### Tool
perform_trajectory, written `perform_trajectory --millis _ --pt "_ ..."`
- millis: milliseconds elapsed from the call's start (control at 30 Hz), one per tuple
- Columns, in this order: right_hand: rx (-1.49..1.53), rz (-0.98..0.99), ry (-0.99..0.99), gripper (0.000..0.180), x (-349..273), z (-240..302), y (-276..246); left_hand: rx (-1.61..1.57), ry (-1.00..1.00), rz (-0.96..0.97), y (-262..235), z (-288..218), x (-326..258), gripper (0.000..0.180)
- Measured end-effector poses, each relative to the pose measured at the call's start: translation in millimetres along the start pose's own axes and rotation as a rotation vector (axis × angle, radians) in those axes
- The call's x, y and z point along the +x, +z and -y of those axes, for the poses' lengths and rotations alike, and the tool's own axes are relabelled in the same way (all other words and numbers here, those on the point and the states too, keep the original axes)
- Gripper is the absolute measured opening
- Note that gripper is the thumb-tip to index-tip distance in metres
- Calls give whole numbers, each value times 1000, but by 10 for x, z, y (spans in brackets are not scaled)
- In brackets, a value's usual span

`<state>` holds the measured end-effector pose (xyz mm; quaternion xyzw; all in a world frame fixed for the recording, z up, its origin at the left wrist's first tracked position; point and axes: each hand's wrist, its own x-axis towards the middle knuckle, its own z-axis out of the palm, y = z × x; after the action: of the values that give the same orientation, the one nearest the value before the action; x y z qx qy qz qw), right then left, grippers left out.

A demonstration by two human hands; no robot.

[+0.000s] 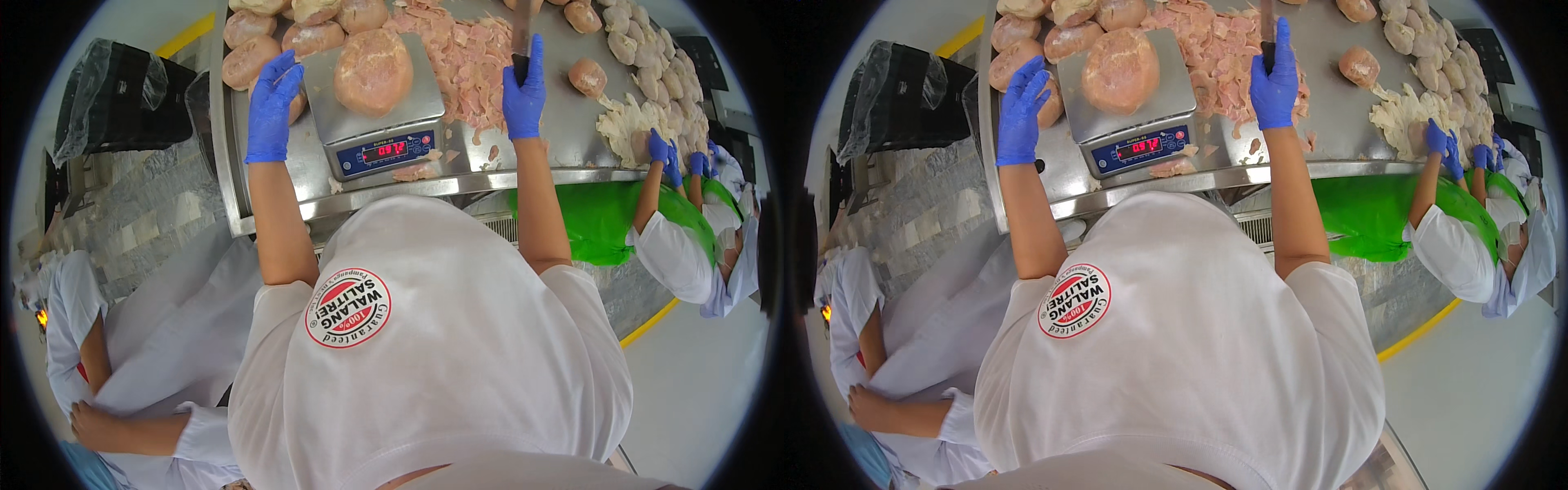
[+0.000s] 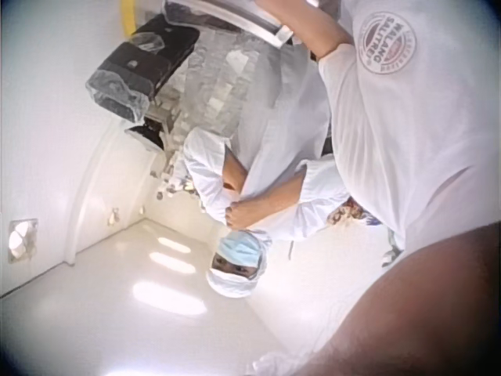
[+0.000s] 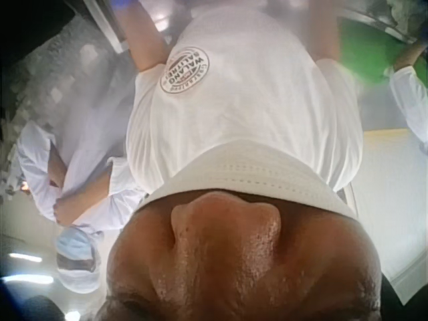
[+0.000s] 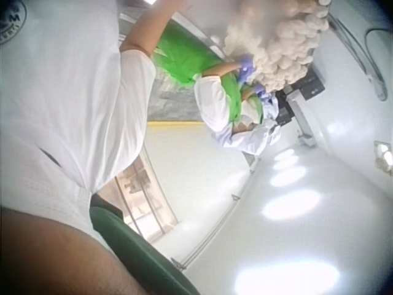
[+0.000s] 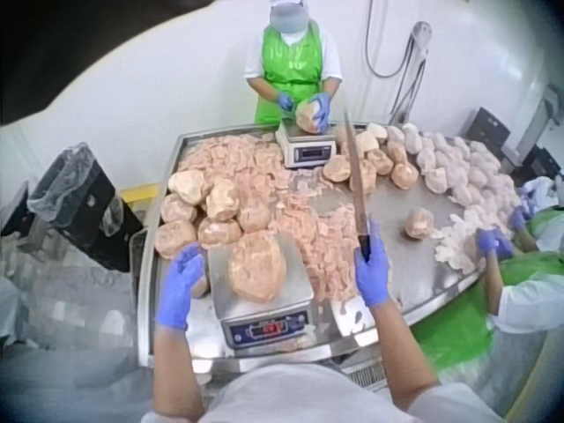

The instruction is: The person places raw meat pieces on a digital scale, trims fat and excess tissue with a knife, and sets trimmed pieces aside. The process is repeated for multiple pieces on a stainless steel worktable.

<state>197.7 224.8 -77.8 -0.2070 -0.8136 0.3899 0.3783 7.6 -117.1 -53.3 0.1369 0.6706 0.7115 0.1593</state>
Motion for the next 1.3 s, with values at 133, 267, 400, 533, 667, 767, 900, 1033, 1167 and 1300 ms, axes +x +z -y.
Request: perform_trajectory --millis 133,267,400,533,667,767,900,1033,1167,1300 --pt "170 -34 74 74 93 -106 -28 25 33 17 -60 -34 -64 45" --pt "98 208 274 79 214 -94 -128 55 12 0 47 -31 -172 47" --pt "27 168 187 82 61 84 41 207 18 -69 266 347 -67 73" --pt "171 230 126 77 23 -25 132 224 2 -84 625 319 46 90" --pt "299 266 547 68 -14 -49 241 287 -65 91 708 351 169 90" --pt "406 345 795 64 -28 62 273 220 -161 210 721 250 190 88" --pt "649 317 644 65 -119 134 581 86 -167 304 603 319 239 85" --pt "557 404 537 46 -72 406 737 115 -136 474 371 198 373 86" --pt "714 545 822 50 -100 506 798 320 -175 185 446 261 189 93" --pt "642 346 641 40 -307 476 991 268 -170 263 532 192 -68 99"
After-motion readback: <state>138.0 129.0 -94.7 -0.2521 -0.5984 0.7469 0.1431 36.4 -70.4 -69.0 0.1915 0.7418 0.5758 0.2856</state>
